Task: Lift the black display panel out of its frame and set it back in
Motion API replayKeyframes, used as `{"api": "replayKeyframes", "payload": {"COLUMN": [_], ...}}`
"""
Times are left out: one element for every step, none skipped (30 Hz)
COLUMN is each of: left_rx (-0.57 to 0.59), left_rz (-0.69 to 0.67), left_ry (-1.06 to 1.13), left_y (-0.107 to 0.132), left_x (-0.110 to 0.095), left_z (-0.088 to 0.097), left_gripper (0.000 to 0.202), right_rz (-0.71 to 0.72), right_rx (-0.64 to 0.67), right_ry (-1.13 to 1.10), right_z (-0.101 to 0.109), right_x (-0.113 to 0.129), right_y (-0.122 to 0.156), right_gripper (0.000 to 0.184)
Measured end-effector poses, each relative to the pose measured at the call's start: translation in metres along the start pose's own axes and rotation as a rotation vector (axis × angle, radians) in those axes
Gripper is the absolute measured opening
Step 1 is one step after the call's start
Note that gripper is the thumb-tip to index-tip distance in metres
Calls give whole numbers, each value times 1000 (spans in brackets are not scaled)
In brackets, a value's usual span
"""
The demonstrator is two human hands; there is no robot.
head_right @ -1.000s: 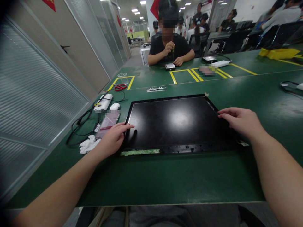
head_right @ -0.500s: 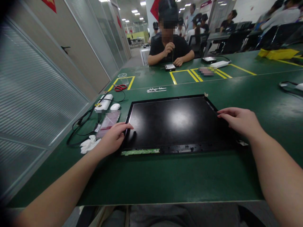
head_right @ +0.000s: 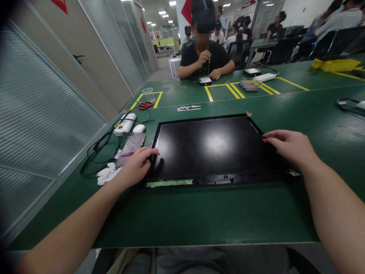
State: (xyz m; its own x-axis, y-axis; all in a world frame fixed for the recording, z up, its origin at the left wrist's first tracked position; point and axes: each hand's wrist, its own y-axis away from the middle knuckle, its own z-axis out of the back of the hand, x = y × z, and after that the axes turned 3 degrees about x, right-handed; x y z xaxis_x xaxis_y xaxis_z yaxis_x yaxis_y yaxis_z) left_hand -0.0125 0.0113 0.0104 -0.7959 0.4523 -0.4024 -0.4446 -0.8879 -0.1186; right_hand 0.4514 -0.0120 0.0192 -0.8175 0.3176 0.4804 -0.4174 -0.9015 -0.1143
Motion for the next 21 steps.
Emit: {"api": "replayKeyframes", "payload": {"left_rx": [-10,-19,-25,-29,-30,-28,-24,-19,-15,-15,-17,-22,-27,-30,-26,-15,4,28,54,81,107], "left_rz": [4,10,16,23,31,40,47,52,53,49,37,20,-6,-37,-76,-120,-170,-222,-271,-313,-347], "left_ry": [9,24,41,56,67,70,66,57,45,32,18,4,-9,-19,-24,-22,-15,-3,11,25,35], "left_y": [0,-1,-1,-1,-1,-1,-1,-1,-1,0,0,1,1,1,2,2,2,2,3,3,3], "left_x": [1,2,3,4,4,5,5,5,5,5,5,5,5,5,5,6,6,6,6,7,7], "left_z": [0,0,0,1,1,2,3,5,6,8,9,11,12,13,13,13,13,13,12,11,11], "left_gripper": [46,46,46,47,46,46,44,42,39,37,35,33,32,31,32,35,38,41,44,46,47], "right_rz": [2,8,12,11,9,5,3,1,-4,-7,-14,-22,-26,-27,-24,-22,-23,-22,-22,-23,-20], "right_rx": [-1,0,4,8,13,16,16,16,14,11,8,6,5,5,8,15,18,21,22,24,22], "right_ry": [0,-7,-16,-25,-32,-34,-37,-40,-42,-47,-47,-44,-43,-43,-48,-50,-49,-49,-45,-39,-36], "right_z": [0,0,-1,-1,-1,0,0,0,1,1,2,2,3,3,4,4,4,4,4,4,4], "right_x": [-1,-2,-3,-3,-3,-2,-1,0,2,3,5,6,7,8,8,9,9,9,9,8,8], "right_y": [0,-1,-1,-1,-1,0,0,1,2,3,3,4,4,4,4,4,4,4,4,3,3], "right_gripper": [32,32,33,34,34,34,34,33,32,32,30,29,29,28,28,28,28,28,27,27,27]}}
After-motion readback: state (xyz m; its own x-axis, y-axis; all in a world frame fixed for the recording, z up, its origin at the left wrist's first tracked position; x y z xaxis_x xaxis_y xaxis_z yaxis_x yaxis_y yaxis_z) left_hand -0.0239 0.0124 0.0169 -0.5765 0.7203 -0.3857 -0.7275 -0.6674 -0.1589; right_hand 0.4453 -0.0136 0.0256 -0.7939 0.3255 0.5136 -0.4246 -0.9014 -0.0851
